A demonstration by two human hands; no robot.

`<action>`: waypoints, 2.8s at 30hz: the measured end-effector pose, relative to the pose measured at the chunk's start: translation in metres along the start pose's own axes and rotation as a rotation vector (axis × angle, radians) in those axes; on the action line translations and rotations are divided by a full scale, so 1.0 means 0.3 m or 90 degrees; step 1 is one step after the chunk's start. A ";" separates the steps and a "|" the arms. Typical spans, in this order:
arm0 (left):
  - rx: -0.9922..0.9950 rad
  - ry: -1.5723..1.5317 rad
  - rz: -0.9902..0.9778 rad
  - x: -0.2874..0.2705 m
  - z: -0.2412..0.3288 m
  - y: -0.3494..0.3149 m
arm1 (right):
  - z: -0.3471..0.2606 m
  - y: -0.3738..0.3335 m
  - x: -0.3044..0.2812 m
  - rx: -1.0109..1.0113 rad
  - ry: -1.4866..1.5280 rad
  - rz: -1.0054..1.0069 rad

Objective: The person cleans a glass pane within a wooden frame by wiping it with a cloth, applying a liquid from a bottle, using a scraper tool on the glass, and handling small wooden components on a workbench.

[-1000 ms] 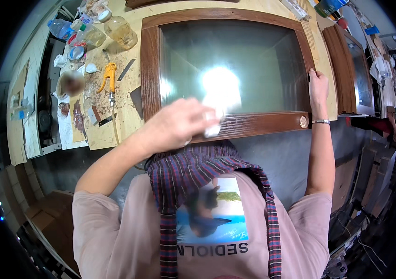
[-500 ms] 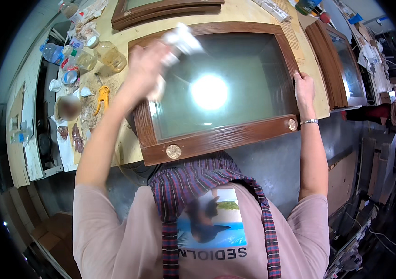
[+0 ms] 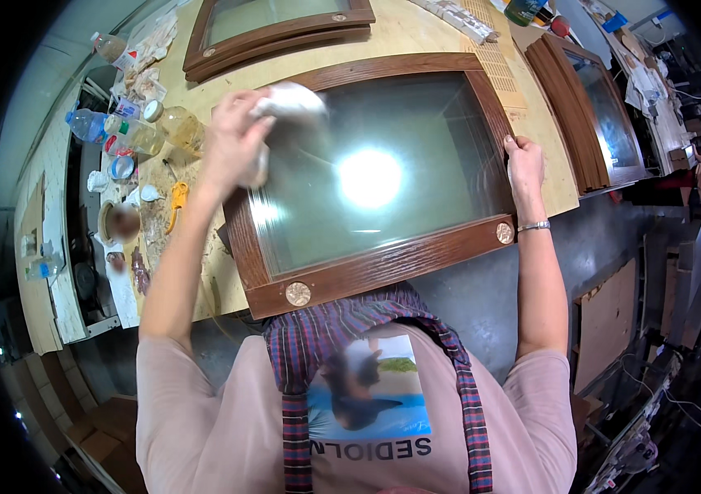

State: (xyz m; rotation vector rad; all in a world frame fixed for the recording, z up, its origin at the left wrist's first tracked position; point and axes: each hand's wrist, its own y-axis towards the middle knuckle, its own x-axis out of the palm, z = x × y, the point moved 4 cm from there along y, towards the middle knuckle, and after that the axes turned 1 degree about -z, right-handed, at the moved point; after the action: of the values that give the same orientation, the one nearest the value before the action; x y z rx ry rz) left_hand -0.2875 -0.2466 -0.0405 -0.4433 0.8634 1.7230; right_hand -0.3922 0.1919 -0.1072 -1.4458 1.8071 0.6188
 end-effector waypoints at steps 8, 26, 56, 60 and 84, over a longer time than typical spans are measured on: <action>-0.139 0.108 0.044 -0.098 -0.293 0.106 | -0.010 -0.004 0.012 -0.012 -0.007 0.008; -0.161 0.060 -0.179 -0.163 -0.472 0.170 | -0.003 -0.003 0.009 -0.020 0.011 0.013; -0.262 -0.228 -0.334 0.169 -0.267 0.396 | -0.042 -0.033 -0.017 0.005 -0.023 -0.002; -0.255 -0.239 -0.329 0.175 -0.277 0.398 | -0.048 -0.033 -0.019 0.007 -0.024 -0.001; -0.161 -0.206 -0.274 0.695 0.268 0.503 | -0.058 -0.044 -0.028 0.027 -0.028 -0.019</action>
State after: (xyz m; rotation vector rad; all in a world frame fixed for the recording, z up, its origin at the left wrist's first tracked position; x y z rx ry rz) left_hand -0.4865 -0.0687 -0.0785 -0.4625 0.2894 1.4508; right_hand -0.3829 0.1807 -0.0890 -1.4174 1.7512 0.5887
